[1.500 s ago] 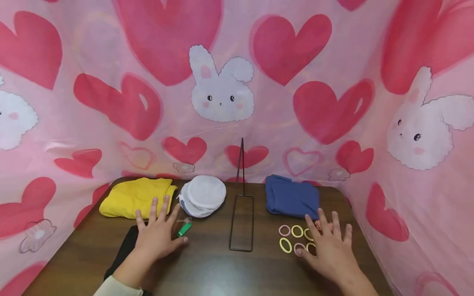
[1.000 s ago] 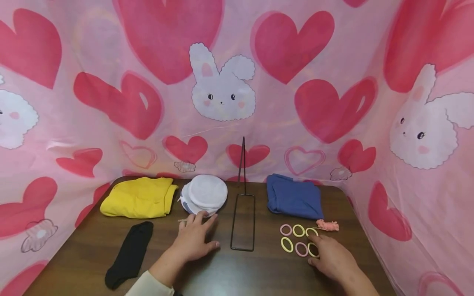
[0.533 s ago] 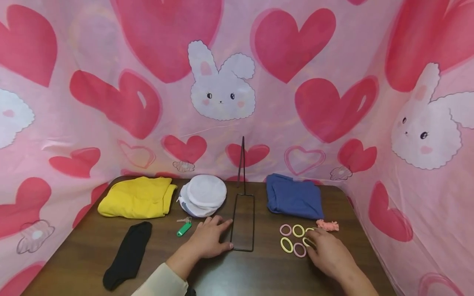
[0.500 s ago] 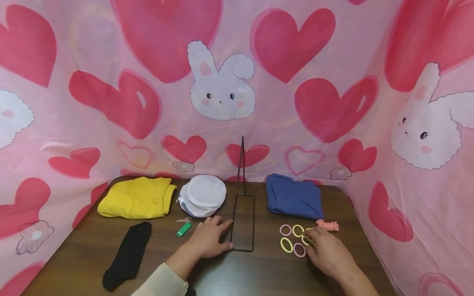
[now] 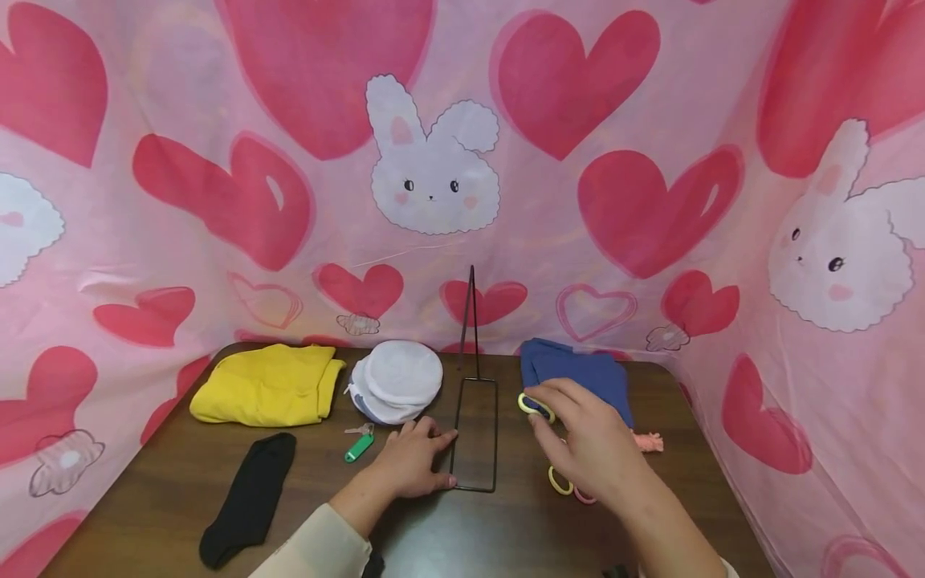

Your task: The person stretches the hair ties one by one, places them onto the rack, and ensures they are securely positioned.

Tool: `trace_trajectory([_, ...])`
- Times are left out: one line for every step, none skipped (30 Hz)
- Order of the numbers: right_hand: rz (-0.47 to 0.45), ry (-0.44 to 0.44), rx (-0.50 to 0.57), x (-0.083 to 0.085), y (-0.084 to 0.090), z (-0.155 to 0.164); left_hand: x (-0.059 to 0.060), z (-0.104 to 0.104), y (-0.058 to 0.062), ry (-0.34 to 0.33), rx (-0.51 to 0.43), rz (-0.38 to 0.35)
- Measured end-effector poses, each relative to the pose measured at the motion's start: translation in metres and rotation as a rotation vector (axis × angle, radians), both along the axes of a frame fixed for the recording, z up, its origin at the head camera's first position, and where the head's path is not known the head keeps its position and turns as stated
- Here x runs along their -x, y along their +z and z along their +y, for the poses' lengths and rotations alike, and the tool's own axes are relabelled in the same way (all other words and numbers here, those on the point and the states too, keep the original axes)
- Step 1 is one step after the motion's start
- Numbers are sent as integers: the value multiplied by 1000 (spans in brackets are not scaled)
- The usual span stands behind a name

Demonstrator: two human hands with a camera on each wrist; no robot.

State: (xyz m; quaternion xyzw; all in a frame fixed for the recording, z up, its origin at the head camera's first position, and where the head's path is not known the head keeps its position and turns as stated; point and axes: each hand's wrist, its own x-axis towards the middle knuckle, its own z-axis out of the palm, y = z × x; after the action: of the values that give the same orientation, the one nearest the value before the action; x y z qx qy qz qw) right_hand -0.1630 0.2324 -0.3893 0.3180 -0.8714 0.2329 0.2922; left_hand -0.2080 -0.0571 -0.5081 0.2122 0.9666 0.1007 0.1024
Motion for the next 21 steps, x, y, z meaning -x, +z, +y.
trace_trajectory([12, 25, 17, 1, 7, -5, 0, 1, 0, 7, 0, -9])
trace_trajectory([30, 48, 35, 2, 13, -11, 0, 1, 0, 15, -3, -17])
trace_trajectory([54, 67, 49, 3, 20, -16, 1, 2, 0, 21, -3, -22])
trace_trajectory([80, 91, 69, 4, 25, -22, 1, 3, 0, 26, -4, -26])
trace_trajectory([107, 115, 90, 4, 31, -28, 1, 3, 0, 31, -4, -28])
trace_trajectory([138, 139, 113, 5, 36, -33, 1, 4, 0, 33, -3, -26])
trace_trajectory([172, 163, 133, 6, 41, -38, 1, 4, 0, 35, -2, -23])
trace_trajectory([199, 184, 148, 6, 45, -44, 1, 4, 0, 39, -4, -23])
trace_trajectory([222, 205, 158, 7, 48, -49, 2, 4, 0, 45, -2, -21])
trace_trajectory([239, 225, 164, 7, 52, -54, 2, 4, -1, 52, 0, -20])
trace_trajectory([253, 239, 165, 7, 54, -58, 2, 4, -1, 58, 1, -19])
trace_trajectory([264, 253, 164, 8, 57, -62, 2, 4, -2, 64, 4, -18])
trace_trajectory([269, 266, 162, 9, 58, -65, 2, 3, -2, 68, 8, -17])
trace_trajectory([271, 273, 156, 9, 59, -68, 2, 3, -2, 71, 12, -17])
trace_trajectory([273, 274, 149, 10, 60, -70, 2, 4, -2, 72, 18, -17])
trace_trajectory([271, 267, 143, 11, 60, -71, 2, 4, -2, 70, 21, -17])
trace_trajectory([267, 258, 136, 13, 60, -72, 2, 4, -2, 67, 25, -17])
trace_trajectory([263, 249, 129, 15, 59, -72, 2, 5, -2, 66, 30, -18])
trace_trajectory([256, 239, 118, 17, 58, -72, 2, 5, -2, 66, 31, -20])
trace_trajectory([245, 226, 105, 20, 57, -72, 1, 6, -2, 66, 32, -20])
trace_trajectory([233, 217, 94, 23, 56, -71, 1, 6, -2, 68, 32, -23])
